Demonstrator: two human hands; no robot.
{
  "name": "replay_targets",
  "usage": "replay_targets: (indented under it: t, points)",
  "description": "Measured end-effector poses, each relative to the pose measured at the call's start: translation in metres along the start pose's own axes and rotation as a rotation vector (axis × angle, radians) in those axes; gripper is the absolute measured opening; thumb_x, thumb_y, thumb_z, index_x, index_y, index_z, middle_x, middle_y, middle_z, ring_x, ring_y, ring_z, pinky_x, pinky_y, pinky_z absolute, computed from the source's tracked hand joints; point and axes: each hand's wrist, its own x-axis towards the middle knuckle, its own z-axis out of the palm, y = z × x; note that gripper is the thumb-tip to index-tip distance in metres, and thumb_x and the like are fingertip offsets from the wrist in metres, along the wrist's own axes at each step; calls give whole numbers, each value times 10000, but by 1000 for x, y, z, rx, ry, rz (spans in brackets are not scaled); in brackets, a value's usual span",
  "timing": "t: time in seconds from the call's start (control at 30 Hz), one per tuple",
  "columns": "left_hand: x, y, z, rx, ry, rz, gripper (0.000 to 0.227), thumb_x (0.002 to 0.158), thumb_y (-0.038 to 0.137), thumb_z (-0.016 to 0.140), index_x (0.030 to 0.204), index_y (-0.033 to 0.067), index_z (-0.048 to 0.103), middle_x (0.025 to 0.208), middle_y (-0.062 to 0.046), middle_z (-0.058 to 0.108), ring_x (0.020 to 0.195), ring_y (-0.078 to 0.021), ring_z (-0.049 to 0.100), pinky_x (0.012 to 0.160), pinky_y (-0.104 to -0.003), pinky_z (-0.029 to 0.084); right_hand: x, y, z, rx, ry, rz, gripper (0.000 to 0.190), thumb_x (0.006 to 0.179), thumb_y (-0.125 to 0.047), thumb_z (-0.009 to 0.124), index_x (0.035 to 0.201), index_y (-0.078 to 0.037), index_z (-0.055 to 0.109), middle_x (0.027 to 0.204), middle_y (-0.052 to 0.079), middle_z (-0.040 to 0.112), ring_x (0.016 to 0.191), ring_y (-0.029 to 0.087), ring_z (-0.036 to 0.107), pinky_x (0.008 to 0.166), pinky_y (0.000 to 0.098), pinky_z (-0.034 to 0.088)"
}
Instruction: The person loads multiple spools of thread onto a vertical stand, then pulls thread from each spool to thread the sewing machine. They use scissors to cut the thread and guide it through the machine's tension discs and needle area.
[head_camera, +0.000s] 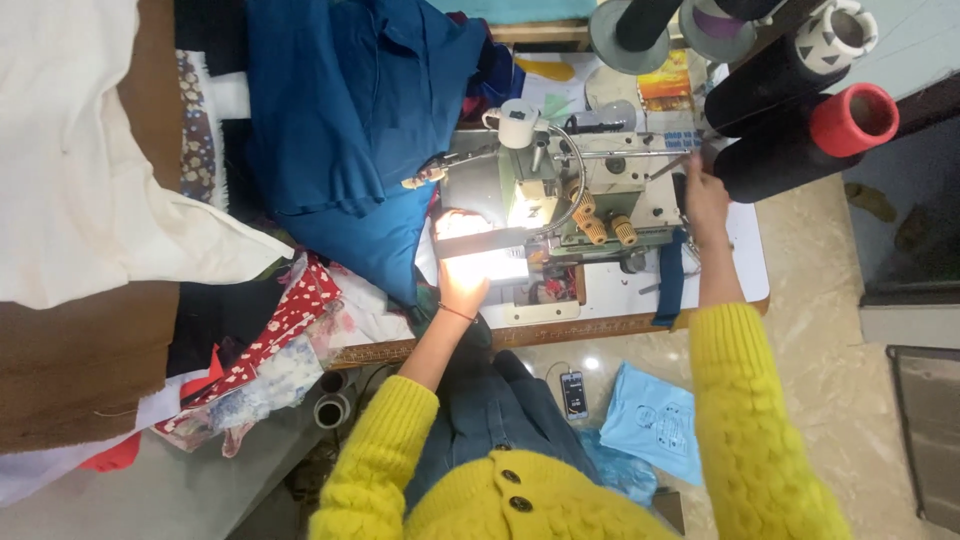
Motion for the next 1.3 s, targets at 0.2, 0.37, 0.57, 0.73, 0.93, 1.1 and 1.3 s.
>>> replay_targets:
  t: [0.2,0.37,0.57,0.73,0.93,1.1,1.3]
  points:
    - [18,18,-21,-99,-11,35,552,810,14,619,1338,-118,527,1314,-298,598,1186,-452,591,1117,-459,442,12,42,46,401,83,-76,512,1098,-496,538,1221,-37,730,1178,229,689,1183,331,625,1028,486,440]
    - [70,72,-73,-47,-152,-141,268,990,148,467,1245,70,499,1278,-112,500,1309,-242,431,1150,-367,307,-24,39,36,457,156,-165,372,1168,-422,464,1086,-132,681,1014,13,637,997,157,566,974,383,460]
    - [93,84,-94,-9,24,76,214,866,184,616,1030,46,627,1151,-138,608,1175,-306,529,1046,-430,386,-28,35,33,385,165,-166,407,1188,-400,455,872,-168,560,797,-34,513,814,141,516,811,326,436]
    - [72,75,-88,-93,-35,33,212,885,181,620,1047,45,635,1152,-134,623,1167,-296,547,1051,-427,400,-33,17,26,393,150,-171,387,1186,-399,461,876,-185,548,810,-54,517,836,121,508,832,315,435]
    - [63,68,-70,-244,-134,-37,209,918,178,626,1075,42,650,1154,-127,647,1153,-279,578,1059,-422,426,-44,1,19,430,134,-167,386,1183,-421,452,872,-204,529,823,-64,498,844,119,499,865,315,435]
    - [66,69,-45,-361,-209,-86,207,943,175,631,1097,40,660,1155,-122,666,1142,-266,601,1066,-418,445,-41,7,21,398,144,-182,388,1185,-419,445,876,-206,543,804,-35,499,826,151,504,853,344,432]
    - [51,42,-51,-515,-306,-149,204,976,172,637,1125,38,675,1157,-115,691,1128,-248,633,1075,-413,470,-55,-10,12,400,127,-220,416,1193,-431,426,877,-180,528,821,-39,491,855,146,505,863,345,436]
